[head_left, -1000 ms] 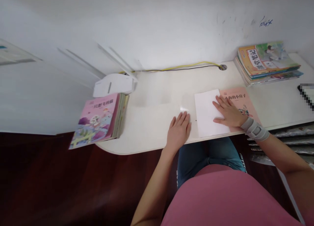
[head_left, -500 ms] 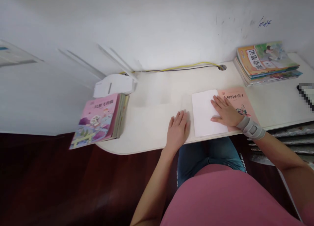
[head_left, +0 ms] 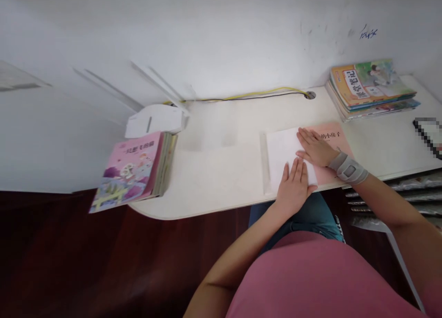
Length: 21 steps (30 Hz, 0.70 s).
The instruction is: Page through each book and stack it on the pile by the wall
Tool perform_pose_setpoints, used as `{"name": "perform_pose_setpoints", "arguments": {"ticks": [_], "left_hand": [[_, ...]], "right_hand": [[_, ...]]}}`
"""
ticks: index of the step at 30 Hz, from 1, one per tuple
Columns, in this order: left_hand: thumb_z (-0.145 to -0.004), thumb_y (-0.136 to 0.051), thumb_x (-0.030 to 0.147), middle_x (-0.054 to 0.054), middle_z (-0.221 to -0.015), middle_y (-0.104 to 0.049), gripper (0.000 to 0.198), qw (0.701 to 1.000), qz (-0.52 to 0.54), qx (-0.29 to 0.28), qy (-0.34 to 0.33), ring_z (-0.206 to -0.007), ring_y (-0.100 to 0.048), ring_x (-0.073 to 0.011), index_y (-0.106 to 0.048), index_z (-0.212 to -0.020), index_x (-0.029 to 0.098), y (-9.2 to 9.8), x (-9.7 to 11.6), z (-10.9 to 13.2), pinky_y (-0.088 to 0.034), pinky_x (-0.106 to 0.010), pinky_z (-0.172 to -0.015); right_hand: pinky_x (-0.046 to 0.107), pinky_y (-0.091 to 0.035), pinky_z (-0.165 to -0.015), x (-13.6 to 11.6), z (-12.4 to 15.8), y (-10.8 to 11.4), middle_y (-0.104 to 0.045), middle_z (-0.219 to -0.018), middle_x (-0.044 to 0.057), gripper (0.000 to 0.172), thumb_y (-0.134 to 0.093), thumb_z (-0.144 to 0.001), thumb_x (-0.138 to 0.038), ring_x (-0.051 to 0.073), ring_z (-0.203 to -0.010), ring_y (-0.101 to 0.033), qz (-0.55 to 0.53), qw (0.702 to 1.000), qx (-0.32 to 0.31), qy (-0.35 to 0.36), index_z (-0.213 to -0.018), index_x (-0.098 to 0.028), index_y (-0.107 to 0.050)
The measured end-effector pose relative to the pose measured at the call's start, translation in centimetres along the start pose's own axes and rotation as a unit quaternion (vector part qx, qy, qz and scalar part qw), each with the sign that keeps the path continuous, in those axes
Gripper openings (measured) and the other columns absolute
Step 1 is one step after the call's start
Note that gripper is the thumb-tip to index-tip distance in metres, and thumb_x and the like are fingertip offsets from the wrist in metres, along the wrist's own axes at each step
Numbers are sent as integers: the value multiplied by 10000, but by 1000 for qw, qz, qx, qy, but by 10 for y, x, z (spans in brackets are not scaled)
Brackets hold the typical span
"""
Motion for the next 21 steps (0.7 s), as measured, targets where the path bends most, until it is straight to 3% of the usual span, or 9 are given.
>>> {"name": "perform_pose_setpoints", "arguments": {"ticks": [15, 19, 21], "left_hand": [[-992, -223, 467, -241, -1507, -297, 668, 998, 15, -64, 16, -1437, -255, -311, -337, -1438, -18, -17, -7, 2, -229, -595, -1131], [-987, -270, 466, -225, -1496, -346, 645, 998, 26, -52, 13, -1421, -303, -304, -386, -1420, 3, -7, -14, 4, -256, -545, -1137], [-984, -319, 427, -198, -1481, -399, 575, 998, 24, -24, 44, -1411, -329, -301, -434, -1405, 52, 8, -31, 6, -263, -531, -1137]], "right_hand": [[521, -197, -1156, -1, -6, -6, -317, -1516, 244, 679, -327, -950, -479, 344, -1434, -244, 22, 1000, -3, -16, -1418, 10, -371], [520, -195, -1155, -2, -6, -5, -317, -1512, 253, 685, -330, -949, -479, 349, -1431, -249, 32, 999, -4, -17, -1414, 23, -373], [528, -197, -1153, -1, -6, -5, -319, -1511, 253, 690, -330, -948, -488, 347, -1431, -250, 30, 999, -5, -20, -1420, 14, -369]]}}
Point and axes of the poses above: each hand's wrist, its own z-axis away from the middle knuckle, its own y-axis out of the back of the hand, x = y × z, the point moved 10 cm from there along -z, towards the middle knuckle
